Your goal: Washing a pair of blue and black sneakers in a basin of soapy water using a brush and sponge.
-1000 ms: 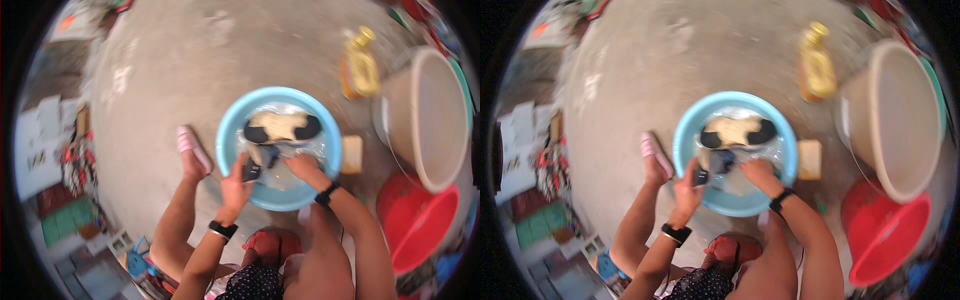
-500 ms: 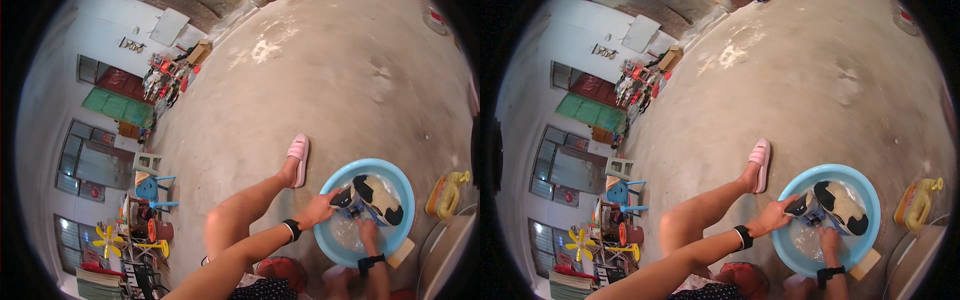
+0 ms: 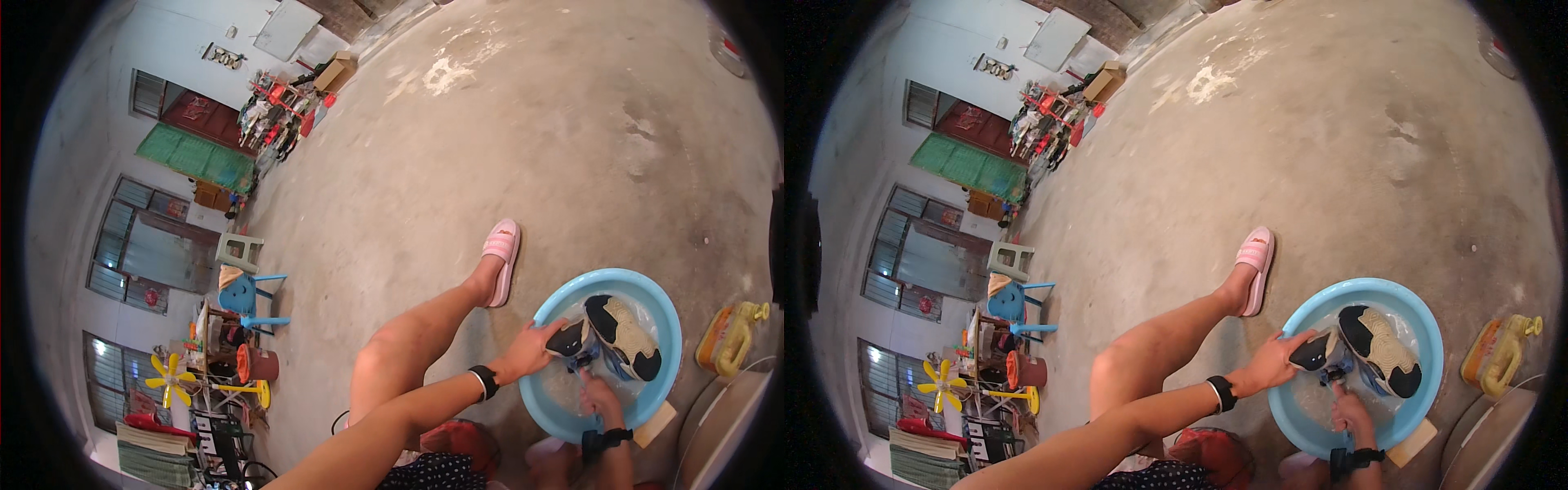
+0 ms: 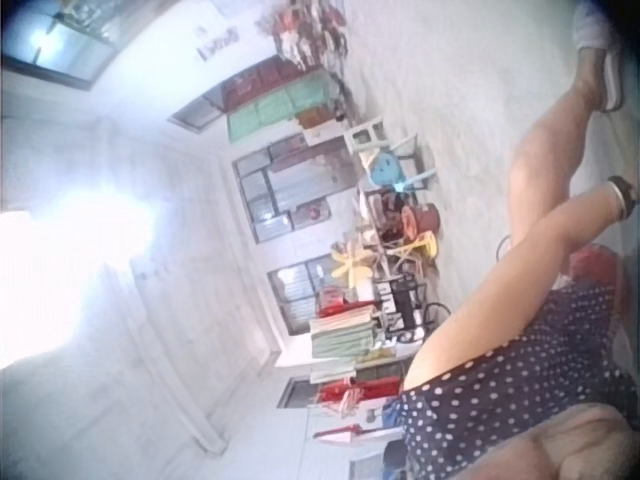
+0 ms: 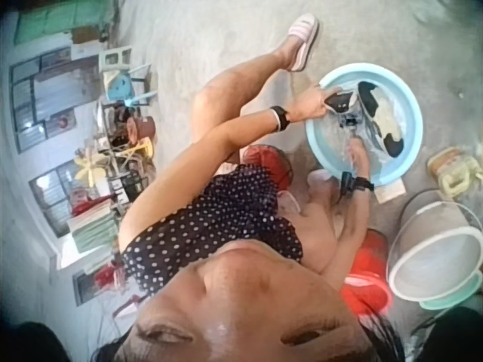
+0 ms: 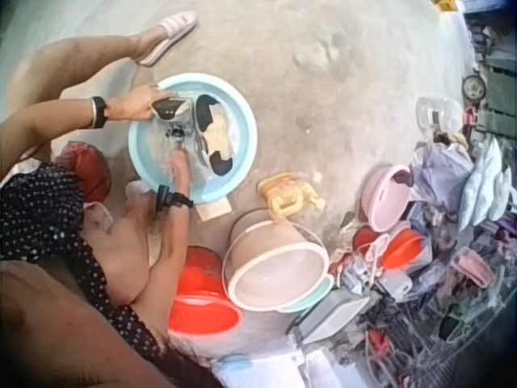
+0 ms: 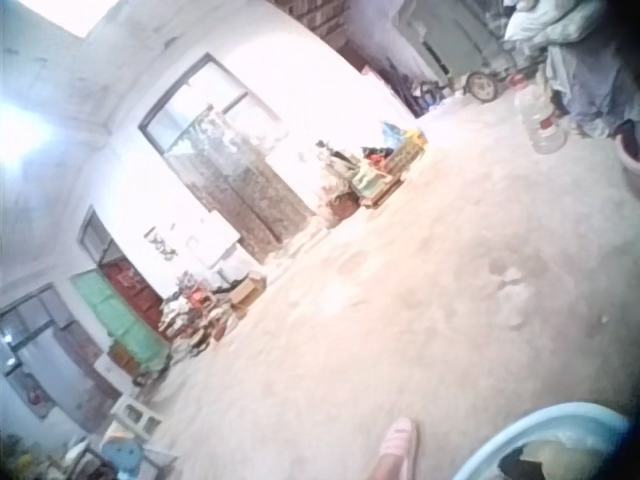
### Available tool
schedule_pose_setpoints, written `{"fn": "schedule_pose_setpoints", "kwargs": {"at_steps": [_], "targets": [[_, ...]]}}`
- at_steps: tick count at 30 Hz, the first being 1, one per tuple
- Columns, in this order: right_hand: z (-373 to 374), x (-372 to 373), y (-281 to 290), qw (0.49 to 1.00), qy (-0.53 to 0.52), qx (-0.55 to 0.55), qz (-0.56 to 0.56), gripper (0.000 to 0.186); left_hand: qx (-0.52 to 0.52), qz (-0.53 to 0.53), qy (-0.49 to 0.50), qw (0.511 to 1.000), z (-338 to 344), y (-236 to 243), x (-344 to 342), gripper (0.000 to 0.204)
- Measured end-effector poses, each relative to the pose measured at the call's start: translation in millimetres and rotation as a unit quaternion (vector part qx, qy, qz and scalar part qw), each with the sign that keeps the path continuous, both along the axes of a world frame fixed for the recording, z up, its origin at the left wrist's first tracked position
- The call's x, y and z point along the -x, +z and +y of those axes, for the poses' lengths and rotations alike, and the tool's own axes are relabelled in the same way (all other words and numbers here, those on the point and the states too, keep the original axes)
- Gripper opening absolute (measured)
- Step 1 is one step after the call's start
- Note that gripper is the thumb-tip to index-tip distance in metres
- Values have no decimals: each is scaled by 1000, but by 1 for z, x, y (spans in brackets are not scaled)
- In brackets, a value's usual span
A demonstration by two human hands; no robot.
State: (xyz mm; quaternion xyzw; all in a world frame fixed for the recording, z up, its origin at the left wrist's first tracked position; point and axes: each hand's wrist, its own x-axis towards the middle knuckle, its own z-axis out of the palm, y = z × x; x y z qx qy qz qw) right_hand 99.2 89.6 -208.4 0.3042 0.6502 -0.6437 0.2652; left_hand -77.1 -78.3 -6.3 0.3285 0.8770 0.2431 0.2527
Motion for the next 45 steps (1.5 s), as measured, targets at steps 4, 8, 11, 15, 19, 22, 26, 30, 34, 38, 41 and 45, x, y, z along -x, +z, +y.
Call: {"fn": "schedule_pose_setpoints", "kwargs": {"at_steps": [4, 8, 11, 15, 19, 22, 26, 30, 34, 38, 41, 45], "targets": [[7, 4, 67, 945, -22, 232, -230, 57, 10, -27, 39, 999, 3, -6, 12, 55], [0, -6, 49, 978, 6, 113, -173, 56, -1, -14, 6, 1000, -3, -1, 10, 57], [2, -21, -29, 891, 57, -403, 199, 47, -17, 5, 0, 1000, 5, -9, 1, 61], [13, -2, 72, 839, 175, -516, 19, 40, -12, 26, -16, 999, 7, -12, -9, 62], [8, -17, 62, 796, 152, -579, 90, 36, -4, -13, -11, 1000, 2, -6, -16, 58], [4, -9, 52, 821, 150, -539, 113, 33, -5, -15, -2, 1000, 2, -5, -15, 57], [-1, -23, 22, 921, 111, -358, 104, 31, -24, -10, -57, 998, 16, -5, -15, 57], [-17, -11, 67, 958, -64, 238, -144, 47, -41, 86, -84, 992, 3, -5, -15, 67], [-4, -2, 98, 906, -40, 379, -185, 61, -33, 63, -21, 997, 7, 1, 2, 48], [-4, -2, 76, 977, 15, 157, -146, 66, -21, 57, -37, 998, 6, -15, 11, 47], [6, -4, 58, 964, 55, -258, 34, 63, -14, 16, -22, 1000, 15, -21, 10, 45], [14, -1, 95, 909, 86, -406, 47, 53, -23, -40, 24, 999, 10, -25, 12, 45]]}}
